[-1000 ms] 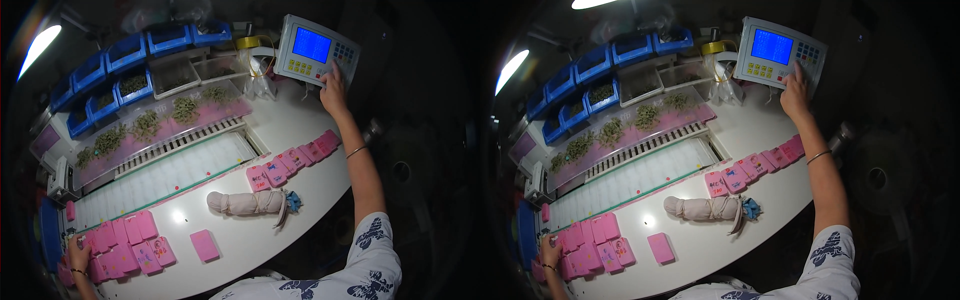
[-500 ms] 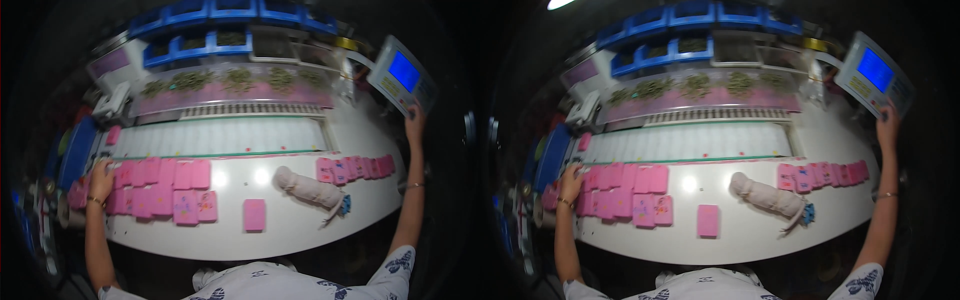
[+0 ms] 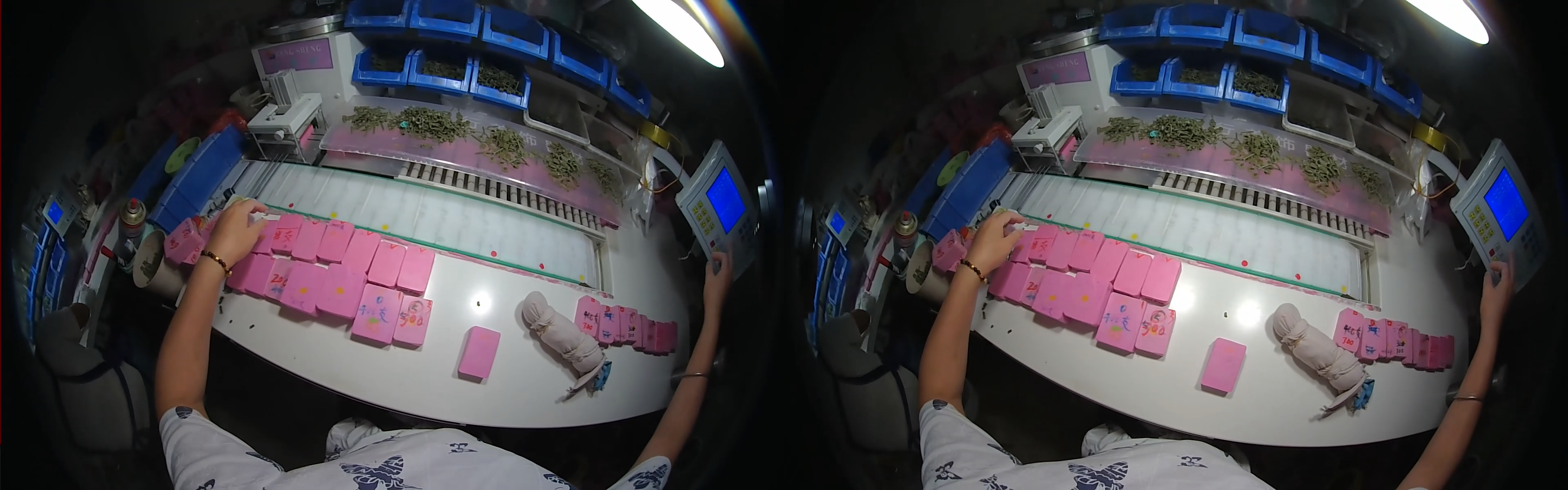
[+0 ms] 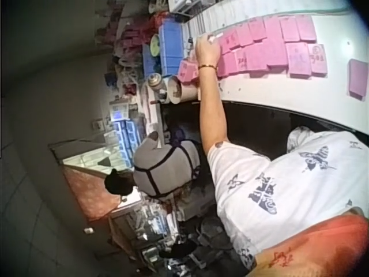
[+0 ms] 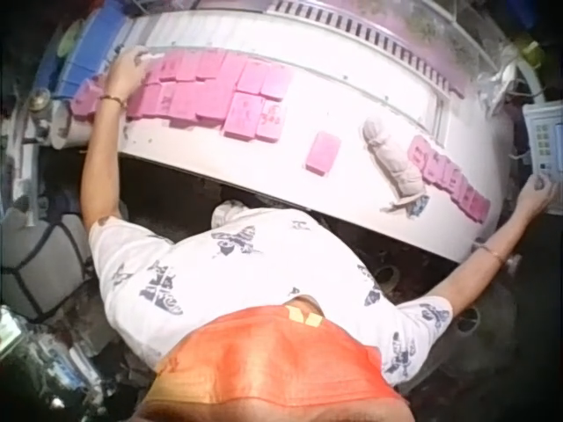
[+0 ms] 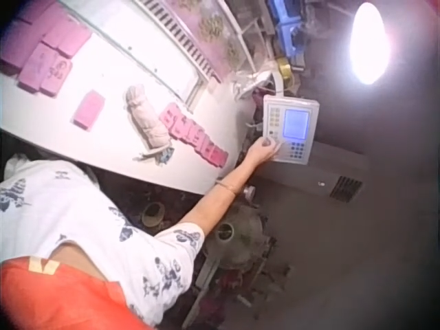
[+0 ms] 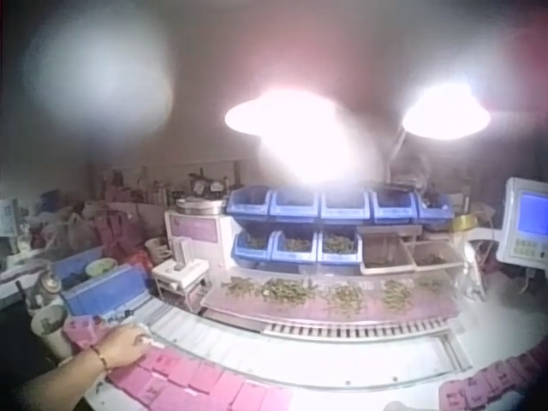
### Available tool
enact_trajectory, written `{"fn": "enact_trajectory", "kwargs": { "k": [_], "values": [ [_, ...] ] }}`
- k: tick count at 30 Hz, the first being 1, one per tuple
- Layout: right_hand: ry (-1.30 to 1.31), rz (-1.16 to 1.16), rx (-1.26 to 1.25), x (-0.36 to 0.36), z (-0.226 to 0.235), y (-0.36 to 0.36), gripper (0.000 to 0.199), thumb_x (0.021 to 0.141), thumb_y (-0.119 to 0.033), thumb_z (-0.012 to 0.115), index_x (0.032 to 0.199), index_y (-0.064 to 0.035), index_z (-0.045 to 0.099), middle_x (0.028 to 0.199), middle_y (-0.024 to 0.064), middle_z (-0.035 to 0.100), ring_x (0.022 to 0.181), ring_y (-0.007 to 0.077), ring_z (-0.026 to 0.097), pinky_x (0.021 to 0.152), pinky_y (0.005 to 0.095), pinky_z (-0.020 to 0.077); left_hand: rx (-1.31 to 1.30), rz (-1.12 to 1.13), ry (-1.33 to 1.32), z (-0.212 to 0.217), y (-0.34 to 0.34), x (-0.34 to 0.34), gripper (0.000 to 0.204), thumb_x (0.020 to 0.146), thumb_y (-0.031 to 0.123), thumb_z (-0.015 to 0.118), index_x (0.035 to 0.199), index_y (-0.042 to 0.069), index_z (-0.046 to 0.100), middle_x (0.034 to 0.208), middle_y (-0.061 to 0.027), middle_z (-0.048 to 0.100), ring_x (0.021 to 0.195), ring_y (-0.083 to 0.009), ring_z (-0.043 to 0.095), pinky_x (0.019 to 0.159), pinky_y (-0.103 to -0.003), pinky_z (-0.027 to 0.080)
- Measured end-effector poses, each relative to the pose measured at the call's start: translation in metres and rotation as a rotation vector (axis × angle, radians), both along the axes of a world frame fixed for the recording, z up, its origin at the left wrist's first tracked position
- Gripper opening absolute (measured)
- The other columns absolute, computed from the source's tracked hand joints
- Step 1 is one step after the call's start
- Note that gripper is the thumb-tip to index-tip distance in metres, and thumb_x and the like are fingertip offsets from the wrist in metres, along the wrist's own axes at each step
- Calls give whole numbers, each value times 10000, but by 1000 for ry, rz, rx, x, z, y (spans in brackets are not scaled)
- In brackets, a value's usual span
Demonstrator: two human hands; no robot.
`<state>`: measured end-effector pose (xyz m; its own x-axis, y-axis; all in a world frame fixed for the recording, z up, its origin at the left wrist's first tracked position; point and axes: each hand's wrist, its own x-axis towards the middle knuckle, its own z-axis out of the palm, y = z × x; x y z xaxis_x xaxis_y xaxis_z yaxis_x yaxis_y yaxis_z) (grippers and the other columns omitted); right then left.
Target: Placing dried botanical materials into molds and pressing them down as part of candle production.
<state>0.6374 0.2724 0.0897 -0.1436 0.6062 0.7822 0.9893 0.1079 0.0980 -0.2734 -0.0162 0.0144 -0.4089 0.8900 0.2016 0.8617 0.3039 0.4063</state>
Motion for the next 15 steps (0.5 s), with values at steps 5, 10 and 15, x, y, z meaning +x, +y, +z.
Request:
{"fn": "enact_trajectory", "kwargs": {
  "k": [5, 10, 15],
  "values": [
    [273, 158, -155, -94, -4, -49, 200, 889, -26, 616, 1087, -39, 596, 1509, 145, 428, 1338, 296, 460, 860, 304, 476, 18, 10, -18, -1, 11, 10, 219, 836, 140, 682, 1022, 28, 661, 937, -147, 609, 812, -289, 603, 785, -377, 495],
    [438, 457, -368, -249, -13, -132, 213, 856, 5, 614, 1065, -36, 608, 1492, 107, 457, 1256, 255, 510, 789, 279, 440, 25, 12, 34, 2, 11, 14, 204, 843, 132, 673, 1022, 34, 661, 948, -153, 617, 815, -305, 607, 782, -388, 496],
    [424, 725, -694, -333, -28, -203, 283, 782, 29, 682, 1053, -19, 616, 1350, 171, 543, 1162, 288, 572, 874, 353, 468, 61, -15, 76, 2, 15, 12, 190, 848, 104, 656, 1024, 31, 660, 984, -162, 631, 838, -311, 615, 793, -388, 497]
  ]
}}
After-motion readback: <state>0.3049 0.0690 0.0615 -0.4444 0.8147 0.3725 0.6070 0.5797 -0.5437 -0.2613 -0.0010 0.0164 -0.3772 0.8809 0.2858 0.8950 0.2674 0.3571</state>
